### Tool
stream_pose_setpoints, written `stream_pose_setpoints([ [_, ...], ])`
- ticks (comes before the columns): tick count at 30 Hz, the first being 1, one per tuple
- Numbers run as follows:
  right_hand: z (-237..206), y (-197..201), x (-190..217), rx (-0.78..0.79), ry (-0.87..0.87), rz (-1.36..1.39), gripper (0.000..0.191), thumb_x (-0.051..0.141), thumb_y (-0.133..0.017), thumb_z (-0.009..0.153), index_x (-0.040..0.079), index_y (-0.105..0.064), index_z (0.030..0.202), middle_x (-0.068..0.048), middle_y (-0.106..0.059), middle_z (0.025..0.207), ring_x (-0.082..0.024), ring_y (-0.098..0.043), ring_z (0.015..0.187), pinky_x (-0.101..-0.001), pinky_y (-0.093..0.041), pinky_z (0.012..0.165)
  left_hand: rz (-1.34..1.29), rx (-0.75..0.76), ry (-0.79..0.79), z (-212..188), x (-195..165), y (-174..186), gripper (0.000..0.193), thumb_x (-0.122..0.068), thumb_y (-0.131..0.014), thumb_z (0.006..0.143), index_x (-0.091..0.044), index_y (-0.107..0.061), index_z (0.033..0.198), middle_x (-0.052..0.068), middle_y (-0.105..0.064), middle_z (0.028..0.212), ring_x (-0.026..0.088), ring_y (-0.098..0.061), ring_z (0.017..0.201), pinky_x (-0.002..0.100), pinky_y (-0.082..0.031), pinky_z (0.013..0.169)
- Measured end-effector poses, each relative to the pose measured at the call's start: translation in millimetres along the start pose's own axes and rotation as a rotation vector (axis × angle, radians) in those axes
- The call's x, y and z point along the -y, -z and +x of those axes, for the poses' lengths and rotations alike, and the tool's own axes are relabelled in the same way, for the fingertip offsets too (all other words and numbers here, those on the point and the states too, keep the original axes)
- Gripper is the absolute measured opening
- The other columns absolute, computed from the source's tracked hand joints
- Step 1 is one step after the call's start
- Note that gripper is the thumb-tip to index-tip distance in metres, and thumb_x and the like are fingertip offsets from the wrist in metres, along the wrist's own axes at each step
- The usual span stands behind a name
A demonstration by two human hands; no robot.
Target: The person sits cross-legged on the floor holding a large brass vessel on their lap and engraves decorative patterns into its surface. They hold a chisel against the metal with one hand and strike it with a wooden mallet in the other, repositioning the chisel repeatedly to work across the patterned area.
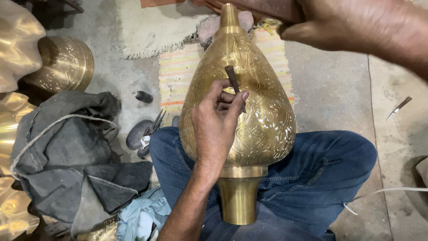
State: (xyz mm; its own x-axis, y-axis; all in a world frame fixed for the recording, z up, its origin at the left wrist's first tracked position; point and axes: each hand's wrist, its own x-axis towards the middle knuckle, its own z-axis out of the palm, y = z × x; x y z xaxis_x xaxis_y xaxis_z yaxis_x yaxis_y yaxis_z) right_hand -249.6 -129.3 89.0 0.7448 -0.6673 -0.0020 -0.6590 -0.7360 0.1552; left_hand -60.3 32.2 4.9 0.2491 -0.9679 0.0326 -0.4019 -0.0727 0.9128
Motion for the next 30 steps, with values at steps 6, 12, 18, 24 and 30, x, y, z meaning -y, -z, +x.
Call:
stream_pose_setpoints([
  [6, 6.5, 5.0, -1.6, 0.085, 0.046, 0.148, 0.021, 0.004, -0.07, 0.092, 0.004, -0.074, 0.113, -0.014, -0.072, 0.075, -0.022, -0.071, 0.062, -0.0352, -0.058, 0.051, 0.022, -0.012, 0.007, -0.4, -6.9, 1.8, 0.021, -0.017, -0.074, 0.094, -0.006, -0.069, 0.111, 0.005, -0.078, 0.079, 0.01, -0.079, 0.073, 0.026, -0.065, 0.061],
  [12, 3.2, -2.8, -5.4, -0.128, 0.142, 0.12, 0.03, 0.019, -0.08, 0.083, 0.003, -0.076, 0.108, -0.014, -0.072, 0.074, -0.022, -0.071, 0.062, -0.0367, -0.058, 0.056, -0.021, -0.009, -0.003, 0.0, -6.5, 0.2, 0.018, -0.017, -0.071, 0.098, -0.007, -0.069, 0.112, 0.004, -0.077, 0.079, 0.01, -0.079, 0.075, 0.026, -0.065, 0.062],
  [18, 3.5, -7.7, -12.4, 0.091, 0.06, -0.036, 0.02, 0.026, -0.077, 0.091, 0.009, -0.077, 0.1, -0.01, -0.073, 0.071, -0.021, -0.07, 0.06, -0.0371, -0.057, 0.06, 0.024, 0.008, -0.006, 1.5, -2.8, 0.9, 0.018, -0.018, -0.072, 0.096, -0.007, -0.07, 0.111, 0.004, -0.076, 0.078, 0.011, -0.078, 0.072, 0.026, -0.066, 0.061],
  [24, 7.5, -3.5, -7.7, 0.188, -0.042, 0.133, 0.018, 0.02, -0.077, 0.093, 0.003, -0.075, 0.098, -0.014, -0.072, 0.07, -0.023, -0.068, 0.054, -0.0383, -0.056, 0.054, 0.067, 0.004, -0.028, 1.7, -0.9, 0.3, 0.018, -0.018, -0.074, 0.096, -0.007, -0.07, 0.11, 0.004, -0.075, 0.077, 0.011, -0.077, 0.073, 0.027, -0.066, 0.059],
  [30, 1.3, -6.0, -12.6, 0.142, 0.01, -0.008, 0.03, 0.031, -0.08, 0.09, 0.005, -0.076, 0.104, -0.013, -0.073, 0.069, -0.021, -0.069, 0.057, -0.0342, -0.059, 0.057, 0.047, 0.013, -0.038, 1.2, -2.9, 2.6, 0.02, -0.018, -0.072, 0.096, -0.006, -0.069, 0.112, 0.004, -0.075, 0.076, 0.01, -0.077, 0.072, 0.027, -0.065, 0.061],
])
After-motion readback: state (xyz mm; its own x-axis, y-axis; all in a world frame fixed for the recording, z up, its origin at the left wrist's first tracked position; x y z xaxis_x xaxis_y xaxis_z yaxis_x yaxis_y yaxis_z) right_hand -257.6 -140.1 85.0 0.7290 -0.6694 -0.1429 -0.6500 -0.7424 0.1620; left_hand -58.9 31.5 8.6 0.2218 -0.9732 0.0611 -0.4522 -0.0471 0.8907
